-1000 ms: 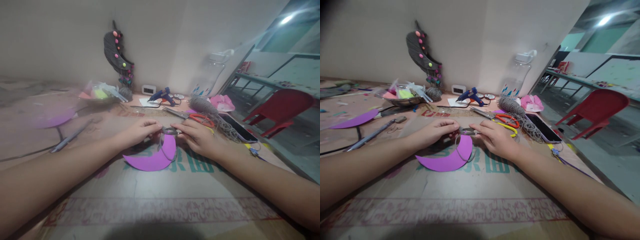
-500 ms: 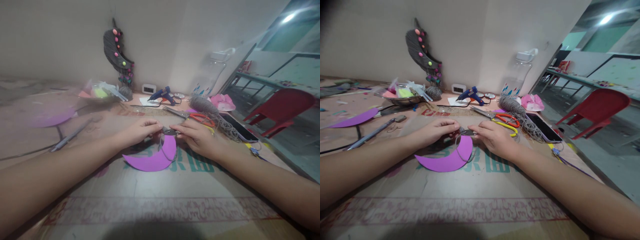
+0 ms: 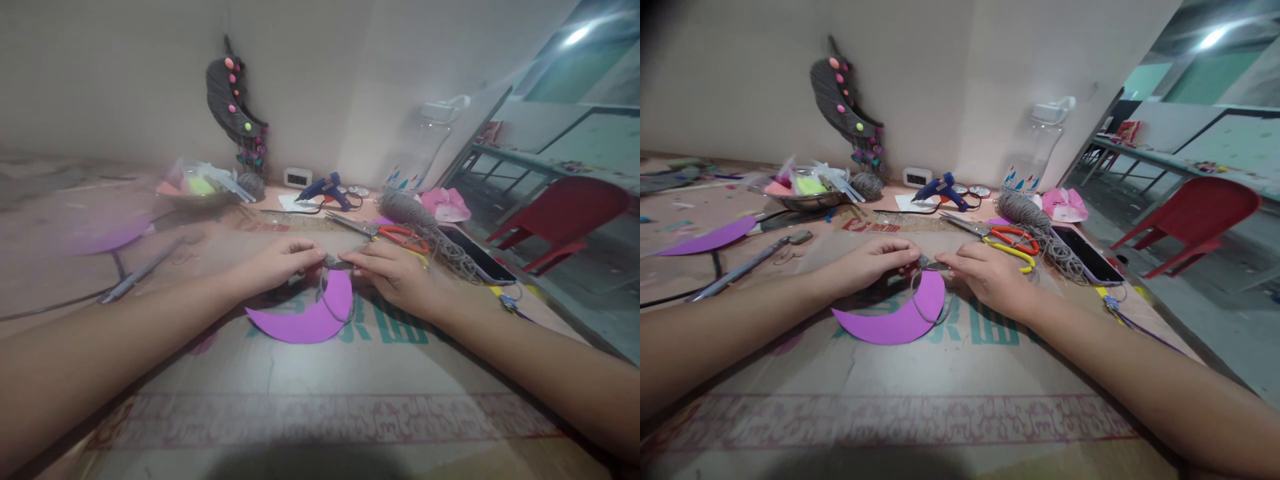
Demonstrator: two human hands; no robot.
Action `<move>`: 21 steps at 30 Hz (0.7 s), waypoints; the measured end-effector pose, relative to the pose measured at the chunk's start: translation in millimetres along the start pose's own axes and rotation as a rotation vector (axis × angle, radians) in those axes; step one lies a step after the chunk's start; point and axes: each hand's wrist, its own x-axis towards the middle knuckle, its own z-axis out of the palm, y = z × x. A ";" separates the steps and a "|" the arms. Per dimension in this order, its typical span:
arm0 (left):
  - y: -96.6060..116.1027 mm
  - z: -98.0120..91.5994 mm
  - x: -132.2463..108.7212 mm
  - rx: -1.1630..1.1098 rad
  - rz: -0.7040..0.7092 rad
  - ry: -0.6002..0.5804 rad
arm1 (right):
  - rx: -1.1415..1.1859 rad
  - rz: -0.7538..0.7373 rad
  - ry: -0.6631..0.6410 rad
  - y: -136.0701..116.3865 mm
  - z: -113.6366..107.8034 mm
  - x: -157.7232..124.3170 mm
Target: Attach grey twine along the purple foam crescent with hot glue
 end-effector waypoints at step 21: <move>-0.5 1.6 0.1 0.015 0.021 0.065 | -0.054 0.042 -0.022 -4.6 -5.2 -0.1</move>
